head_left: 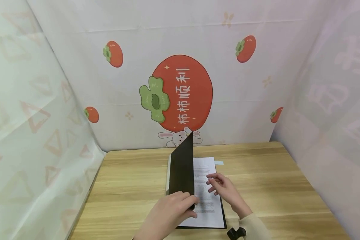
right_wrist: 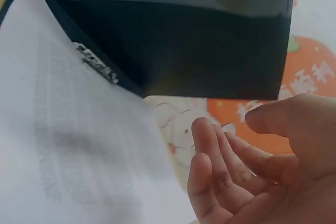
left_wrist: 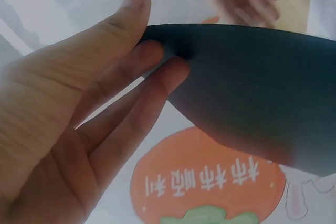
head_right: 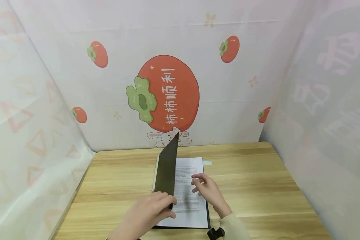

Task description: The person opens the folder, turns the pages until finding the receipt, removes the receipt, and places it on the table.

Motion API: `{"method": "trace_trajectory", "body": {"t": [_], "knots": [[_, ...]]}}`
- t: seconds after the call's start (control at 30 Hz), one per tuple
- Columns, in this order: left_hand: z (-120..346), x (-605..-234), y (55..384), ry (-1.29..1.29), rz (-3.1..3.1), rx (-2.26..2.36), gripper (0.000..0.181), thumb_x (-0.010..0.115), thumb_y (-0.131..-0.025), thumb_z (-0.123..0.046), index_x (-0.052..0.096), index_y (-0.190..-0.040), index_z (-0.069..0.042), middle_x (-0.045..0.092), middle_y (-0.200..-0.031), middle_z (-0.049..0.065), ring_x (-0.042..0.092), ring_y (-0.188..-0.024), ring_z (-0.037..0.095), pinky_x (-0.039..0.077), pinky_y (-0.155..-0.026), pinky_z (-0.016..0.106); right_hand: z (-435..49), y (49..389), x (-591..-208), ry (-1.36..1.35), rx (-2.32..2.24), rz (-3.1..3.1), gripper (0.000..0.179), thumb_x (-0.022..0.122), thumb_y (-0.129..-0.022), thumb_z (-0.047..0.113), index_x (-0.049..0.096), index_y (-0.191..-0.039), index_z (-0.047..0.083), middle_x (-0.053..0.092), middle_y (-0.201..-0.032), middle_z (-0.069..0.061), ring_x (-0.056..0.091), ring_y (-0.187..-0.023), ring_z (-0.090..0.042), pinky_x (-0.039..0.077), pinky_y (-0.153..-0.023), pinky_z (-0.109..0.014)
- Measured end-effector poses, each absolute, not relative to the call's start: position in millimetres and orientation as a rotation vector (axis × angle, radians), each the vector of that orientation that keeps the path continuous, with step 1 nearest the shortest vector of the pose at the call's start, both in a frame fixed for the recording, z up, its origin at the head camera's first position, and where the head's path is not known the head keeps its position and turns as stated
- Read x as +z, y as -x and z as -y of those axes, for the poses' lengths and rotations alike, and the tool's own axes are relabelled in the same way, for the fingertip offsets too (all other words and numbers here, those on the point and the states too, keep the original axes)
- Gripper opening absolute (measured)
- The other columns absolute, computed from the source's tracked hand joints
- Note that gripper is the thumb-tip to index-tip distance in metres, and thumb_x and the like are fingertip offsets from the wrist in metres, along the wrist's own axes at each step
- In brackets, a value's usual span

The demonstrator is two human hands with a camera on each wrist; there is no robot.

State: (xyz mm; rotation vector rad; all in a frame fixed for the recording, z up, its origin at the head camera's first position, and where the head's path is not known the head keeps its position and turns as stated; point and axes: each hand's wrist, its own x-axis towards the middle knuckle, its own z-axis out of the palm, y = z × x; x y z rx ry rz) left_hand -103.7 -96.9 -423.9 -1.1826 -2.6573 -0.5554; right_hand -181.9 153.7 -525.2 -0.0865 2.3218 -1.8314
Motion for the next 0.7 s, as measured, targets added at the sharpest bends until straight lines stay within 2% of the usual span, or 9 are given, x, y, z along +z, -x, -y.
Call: {"method": "trace_trajectory", "body": {"t": [0.23,0.4,0.6,0.7], "knots": [[123.2,-416.5,96.7,1.041,2.57,-0.684,0.026,0.086,-0.087,-0.031,0.068,-0.103,-0.021,0.062,-0.083,-0.017,0.051,-0.072,-0.003,0.04,-0.066,0.006,-150.4,194.1,-552.9,-0.094,-1.612,-2.607,0.028,0.065,-0.106,0.019,0.069,-0.123,-0.004,0.069,-0.107,-0.014,0.069,-0.086,-0.021,0.056,-0.072,-0.031],[135.7,-416.2,90.1,0.915,2.547,-0.734,0.032,0.089,-0.083,-0.027,0.068,-0.106,-0.022,0.067,-0.09,-0.017,0.06,-0.077,-0.003,0.047,-0.068,0.011,-160.9,202.8,-570.6,-0.108,-1.487,-2.723,0.03,0.065,-0.104,0.018,0.067,-0.122,-0.006,0.069,-0.109,-0.015,0.068,-0.098,-0.027,0.057,-0.083,-0.039],[149.7,-418.4,84.7,0.782,2.537,-0.707,0.037,0.093,-0.079,-0.022,0.071,-0.109,-0.023,0.069,-0.097,-0.02,0.065,-0.087,0.0,0.055,-0.074,0.019,-170.4,210.0,-584.5,-0.123,-1.436,-2.797,0.036,0.067,-0.103,0.015,0.064,-0.125,-0.013,0.069,-0.108,-0.019,0.066,-0.095,-0.027,0.056,-0.085,-0.041],[158.3,-421.6,81.7,0.742,2.488,-0.668,0.042,0.095,-0.076,-0.021,0.073,-0.111,-0.024,0.07,-0.101,-0.02,0.065,-0.088,-0.001,0.055,-0.075,0.019,-170.9,210.9,-587.3,-0.135,-1.419,-2.812,0.039,0.068,-0.102,0.015,0.064,-0.127,-0.014,0.069,-0.11,-0.02,0.065,-0.096,-0.028,0.054,-0.086,-0.043]]}}
